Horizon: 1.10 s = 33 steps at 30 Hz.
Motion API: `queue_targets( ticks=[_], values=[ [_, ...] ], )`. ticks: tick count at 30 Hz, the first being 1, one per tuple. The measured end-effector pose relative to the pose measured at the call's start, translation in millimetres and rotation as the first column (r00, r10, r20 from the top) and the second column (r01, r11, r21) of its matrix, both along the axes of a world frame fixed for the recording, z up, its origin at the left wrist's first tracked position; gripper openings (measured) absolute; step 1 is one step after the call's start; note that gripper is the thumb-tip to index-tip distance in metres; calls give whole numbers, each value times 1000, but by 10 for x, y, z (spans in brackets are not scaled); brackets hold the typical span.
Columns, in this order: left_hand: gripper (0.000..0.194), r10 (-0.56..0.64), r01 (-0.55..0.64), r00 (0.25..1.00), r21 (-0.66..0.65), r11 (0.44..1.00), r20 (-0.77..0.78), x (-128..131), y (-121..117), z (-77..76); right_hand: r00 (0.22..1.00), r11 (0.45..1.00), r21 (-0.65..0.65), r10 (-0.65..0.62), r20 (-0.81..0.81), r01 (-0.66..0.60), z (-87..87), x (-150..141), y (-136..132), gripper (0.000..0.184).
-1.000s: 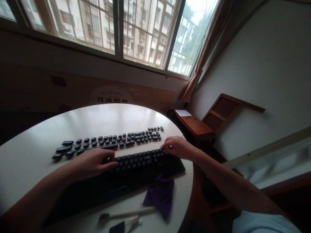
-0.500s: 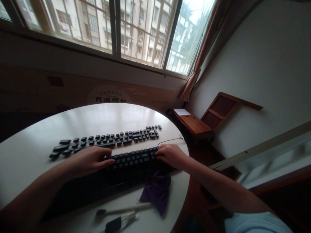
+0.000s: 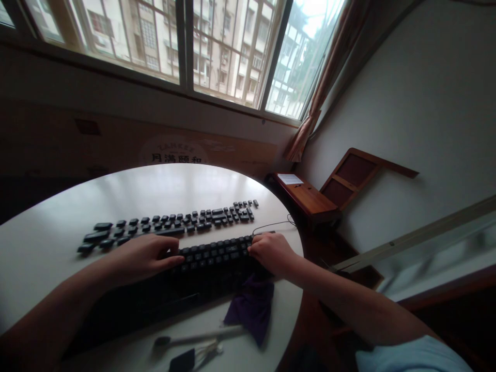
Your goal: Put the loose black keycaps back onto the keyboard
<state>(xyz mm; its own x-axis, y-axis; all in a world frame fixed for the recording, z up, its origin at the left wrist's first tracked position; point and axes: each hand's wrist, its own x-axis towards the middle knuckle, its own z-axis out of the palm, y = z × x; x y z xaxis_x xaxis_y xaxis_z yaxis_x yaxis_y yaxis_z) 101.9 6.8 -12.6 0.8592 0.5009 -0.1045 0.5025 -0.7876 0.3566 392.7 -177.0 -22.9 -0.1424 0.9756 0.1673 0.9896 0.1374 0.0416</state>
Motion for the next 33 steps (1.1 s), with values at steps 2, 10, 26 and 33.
queue_targets(
  ticks=[2, 10, 26, 33],
  values=[
    [42, -2, 2, 1000, 1, 1000, -3, 4, -4, 11, 1000, 1000, 0, 16, 16, -16, 5, 7, 30, 25],
    [40, -12, 12, 1000, -20, 1000, 11, -1, -22, 41, 995, 993, -67, 102, 5, -102, 87, 94, 115, 16],
    [33, 13, -13, 1000, -2, 1000, 16, -23, -38, 27, 985, 977, -195, -109, -134, 81, 191, 781, 2035, 25],
    [33, 16, -16, 1000, -13, 1000, 3, -26, -47, 42, 992, 971, -238, -59, -116, 30, 76, 815, 2226, 22]
  ],
)
